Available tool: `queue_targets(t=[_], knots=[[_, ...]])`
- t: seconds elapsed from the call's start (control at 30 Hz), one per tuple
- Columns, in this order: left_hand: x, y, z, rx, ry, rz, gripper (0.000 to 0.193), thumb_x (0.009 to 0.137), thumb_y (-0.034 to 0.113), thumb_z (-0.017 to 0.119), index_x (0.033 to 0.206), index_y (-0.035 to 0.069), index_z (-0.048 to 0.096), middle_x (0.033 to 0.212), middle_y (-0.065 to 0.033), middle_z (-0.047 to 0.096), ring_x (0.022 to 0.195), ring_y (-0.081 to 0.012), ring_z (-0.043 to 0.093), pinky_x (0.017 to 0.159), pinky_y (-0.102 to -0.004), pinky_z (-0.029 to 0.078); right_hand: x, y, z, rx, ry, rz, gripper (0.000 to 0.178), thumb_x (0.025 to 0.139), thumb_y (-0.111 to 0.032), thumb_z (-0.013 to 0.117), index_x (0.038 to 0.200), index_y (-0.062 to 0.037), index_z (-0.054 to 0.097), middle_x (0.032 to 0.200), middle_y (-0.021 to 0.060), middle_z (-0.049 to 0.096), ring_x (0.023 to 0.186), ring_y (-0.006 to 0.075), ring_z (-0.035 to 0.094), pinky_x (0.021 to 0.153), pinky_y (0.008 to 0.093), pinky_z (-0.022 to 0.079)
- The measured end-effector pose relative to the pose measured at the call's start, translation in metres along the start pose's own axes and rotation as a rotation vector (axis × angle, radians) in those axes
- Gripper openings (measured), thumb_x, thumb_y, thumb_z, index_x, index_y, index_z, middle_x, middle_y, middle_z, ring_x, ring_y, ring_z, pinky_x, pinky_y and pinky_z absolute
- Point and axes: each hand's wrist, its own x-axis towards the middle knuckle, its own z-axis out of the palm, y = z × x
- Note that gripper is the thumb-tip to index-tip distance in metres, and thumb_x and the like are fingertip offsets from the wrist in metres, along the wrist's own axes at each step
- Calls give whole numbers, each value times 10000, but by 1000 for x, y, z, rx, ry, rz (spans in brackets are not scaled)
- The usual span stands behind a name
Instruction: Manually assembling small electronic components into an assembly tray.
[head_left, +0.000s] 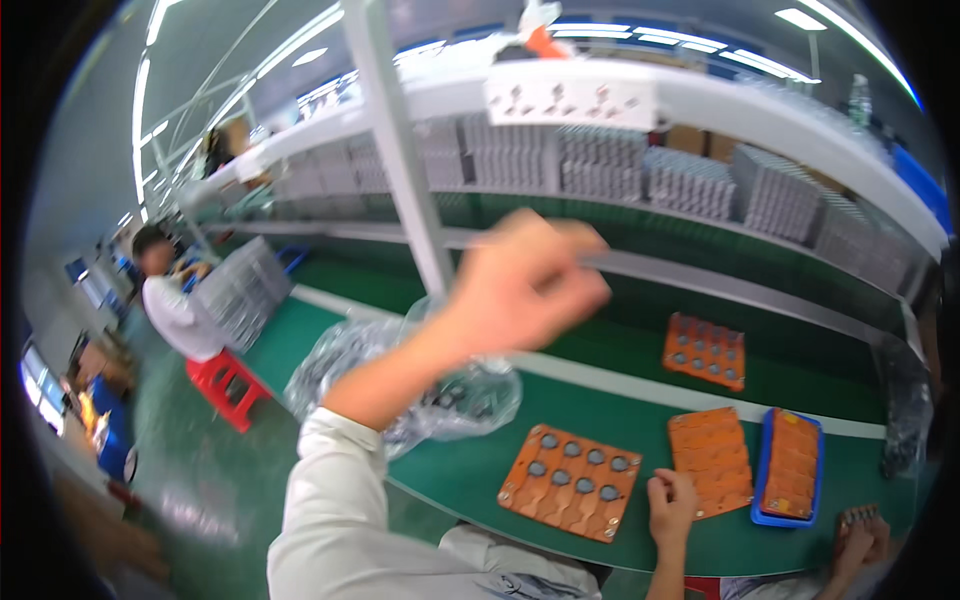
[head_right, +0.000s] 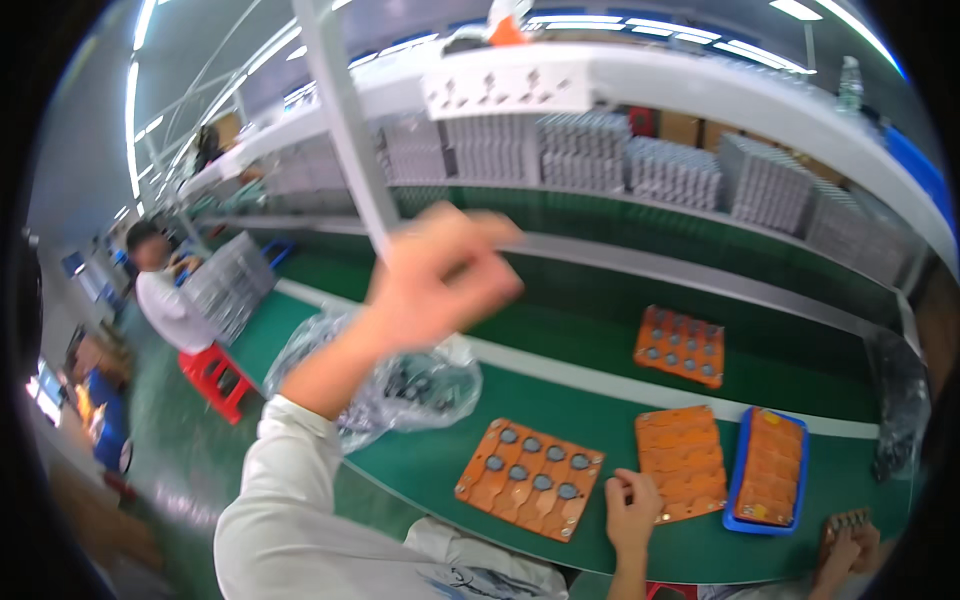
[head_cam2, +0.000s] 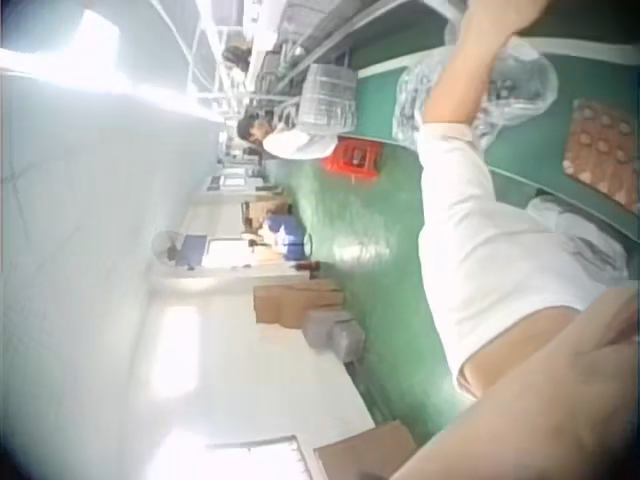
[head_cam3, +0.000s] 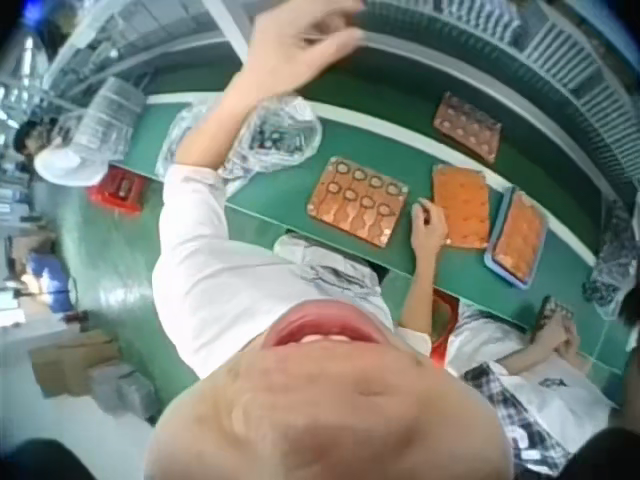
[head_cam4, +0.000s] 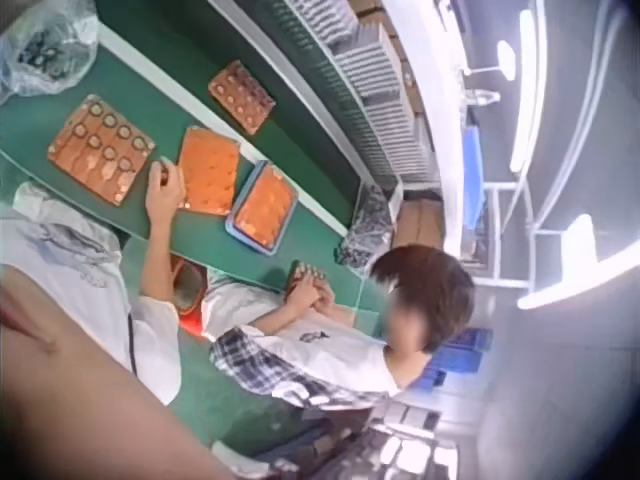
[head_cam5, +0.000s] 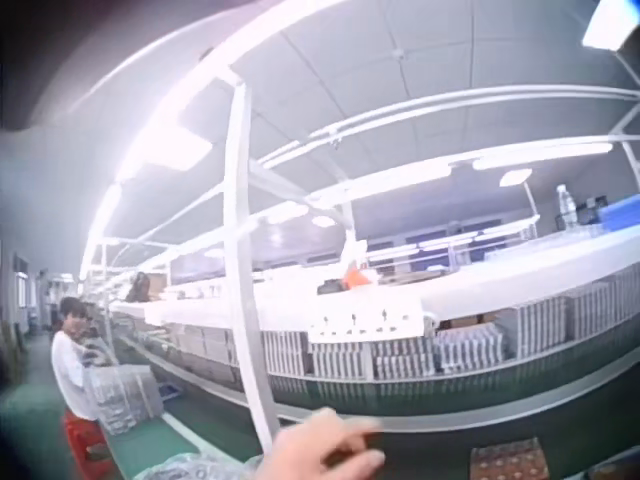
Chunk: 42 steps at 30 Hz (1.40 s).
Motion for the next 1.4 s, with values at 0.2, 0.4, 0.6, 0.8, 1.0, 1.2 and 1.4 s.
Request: queue_targets(t=[0.2, 0.4, 0.6, 0.8, 1.0, 1.2, 1.4], knots=[[179, -62, -56, 85, 277, -136, 353, 852, 337, 681, 952, 0, 719, 880, -119, 723, 828, -214, 678, 781, -335, 525, 0, -21, -11, 18, 40, 67, 157, 840, -79, 704, 944, 39, 689, 797, 94, 619, 652, 162, 590, 612, 289, 478], [305, -78, 21, 408, -564, -484, 918, 729, 712, 688, 1320, 15, 604, 1361, -236, 564, 1163, -373, 596, 982, -484, 458, 5, -19, -5, -13, -22, 39, 196, 842, -112, 723, 967, 37, 691, 819, 93, 644, 668, 153, 609, 622, 282, 495], [322, -73, 61, 369, -656, -516, 667, 655, 424, 735, 1182, 28, 633, 951, -178, 655, 792, -294, 606, 730, -432, 504, 3, -16, -13, 21, -62, 6, 220, 846, -130, 723, 1005, 20, 698, 822, 98, 639, 652, 161, 607, 609, 291, 492], [305, -85, 52, 666, 117, -87, 764, 682, 350, 734, 1343, 46, 501, 1090, -247, 624, 1018, -407, 566, 923, -490, 467, 4, -16, -14, 36, -97, 7, 217, 851, -127, 719, 1008, 21, 698, 833, 94, 639, 650, 156, 608, 608, 287, 494], [284, -89, 28, 626, 236, 242, 895, 702, 298, 748, 1477, 99, 350, 1111, -216, 600, 1069, -394, 509, 991, -469, 416, 3, -17, -12, 91, -97, 51, 212, 853, -124, 717, 1007, 21, 698, 836, 93, 635, 640, 153, 604, 610, 281, 492], [274, -84, 20, 668, 251, 342, 917, 672, 275, 766, 1479, 105, 366, 1083, -225, 607, 1044, -380, 531, 976, -444, 444, 1, -14, -9, 94, -85, 30, 200, 848, -113, 719, 995, 20, 696, 826, 93, 628, 637, 150, 600, 604, 280, 488], [274, -75, 29, 622, 238, 335, 908, 683, 282, 750, 1482, 96, 359, 1099, -250, 617, 1056, -399, 538, 959, -449, 457, -3, -13, -16, 75, -66, 31, 193, 844, -114, 720, 984, 15, 694, 820, 92, 628, 628, 154, 599, 600, 281, 489]])
